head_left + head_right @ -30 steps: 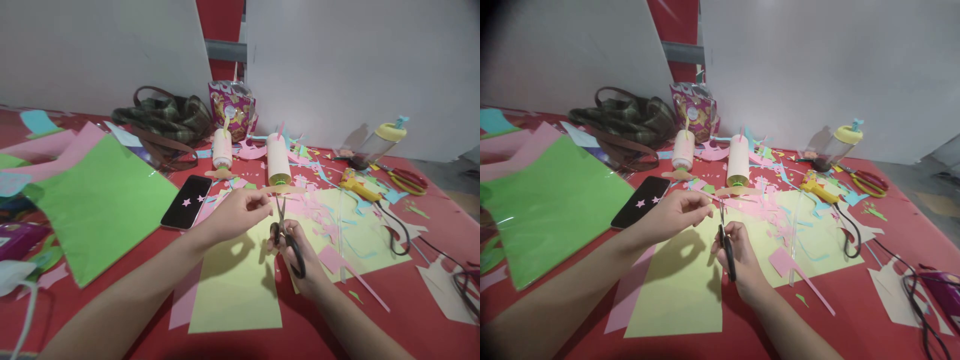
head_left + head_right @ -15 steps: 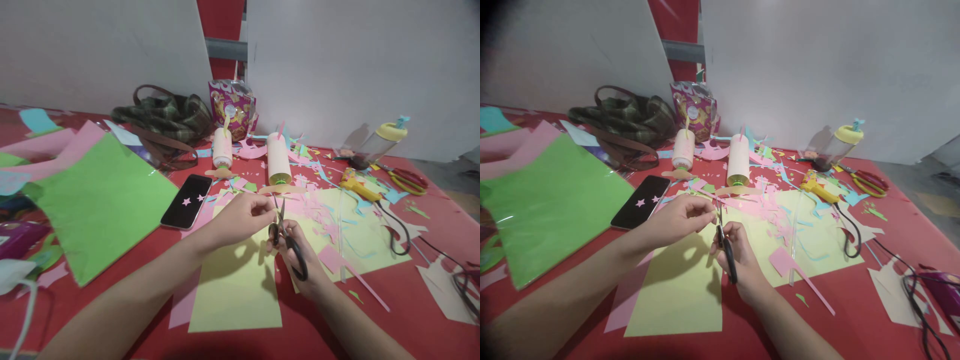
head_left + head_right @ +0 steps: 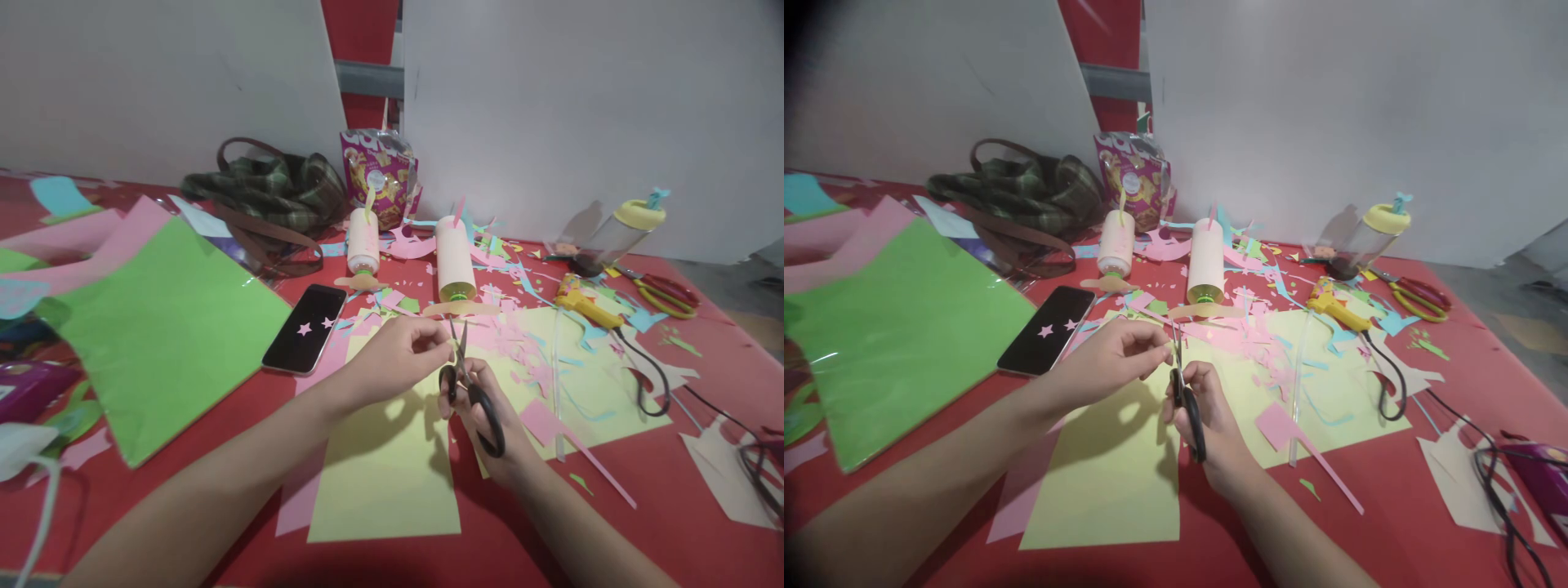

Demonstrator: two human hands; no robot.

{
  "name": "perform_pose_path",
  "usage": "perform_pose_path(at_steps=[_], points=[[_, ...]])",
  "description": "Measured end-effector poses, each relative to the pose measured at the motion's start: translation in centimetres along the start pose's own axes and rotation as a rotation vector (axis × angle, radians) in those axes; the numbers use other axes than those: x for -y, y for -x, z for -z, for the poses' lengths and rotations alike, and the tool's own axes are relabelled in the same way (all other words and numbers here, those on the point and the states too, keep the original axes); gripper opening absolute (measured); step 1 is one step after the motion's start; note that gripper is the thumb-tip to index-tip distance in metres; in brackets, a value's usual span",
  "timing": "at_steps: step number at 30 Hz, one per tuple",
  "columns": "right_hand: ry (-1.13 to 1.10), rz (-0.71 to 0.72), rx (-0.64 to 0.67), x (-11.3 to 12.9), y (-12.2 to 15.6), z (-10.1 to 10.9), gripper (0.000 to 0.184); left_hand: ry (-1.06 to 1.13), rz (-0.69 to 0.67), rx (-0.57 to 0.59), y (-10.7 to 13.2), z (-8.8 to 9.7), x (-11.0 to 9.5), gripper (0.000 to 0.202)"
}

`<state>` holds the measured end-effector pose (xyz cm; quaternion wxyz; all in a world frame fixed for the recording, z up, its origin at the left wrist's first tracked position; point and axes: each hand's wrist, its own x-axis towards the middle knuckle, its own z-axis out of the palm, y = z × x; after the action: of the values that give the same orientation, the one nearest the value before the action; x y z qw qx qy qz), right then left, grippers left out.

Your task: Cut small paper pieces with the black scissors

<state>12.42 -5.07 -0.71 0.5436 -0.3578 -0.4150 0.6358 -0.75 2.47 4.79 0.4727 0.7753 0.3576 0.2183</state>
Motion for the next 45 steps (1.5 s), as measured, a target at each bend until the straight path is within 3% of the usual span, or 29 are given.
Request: perform_pose_path(at_steps=[14,32,39,45], points=[[-0.049,-0.016,0.037,-0.3,0.1,0.0,0.033,-0.121,-0.038,0.039,0.1,0.9,0.1,0.019],[-0.031,-0.098,0.088,-0.6,0.2,0.4,0.027,-0.204,0.023,0.133,0.2,2.6,-0.5,0.018],[-0.059,-0.092,0.009,-0.6,0.1,0.2,0.029,-0.22,0.016,0.145,0.1,2.6,-0.3,0.017],[-0.047,0.016,-0.146,-0.3,-0.3,0.1,0.033,-0.247,-0.063,0.311,0.1,1.7,0.3,0.015]])
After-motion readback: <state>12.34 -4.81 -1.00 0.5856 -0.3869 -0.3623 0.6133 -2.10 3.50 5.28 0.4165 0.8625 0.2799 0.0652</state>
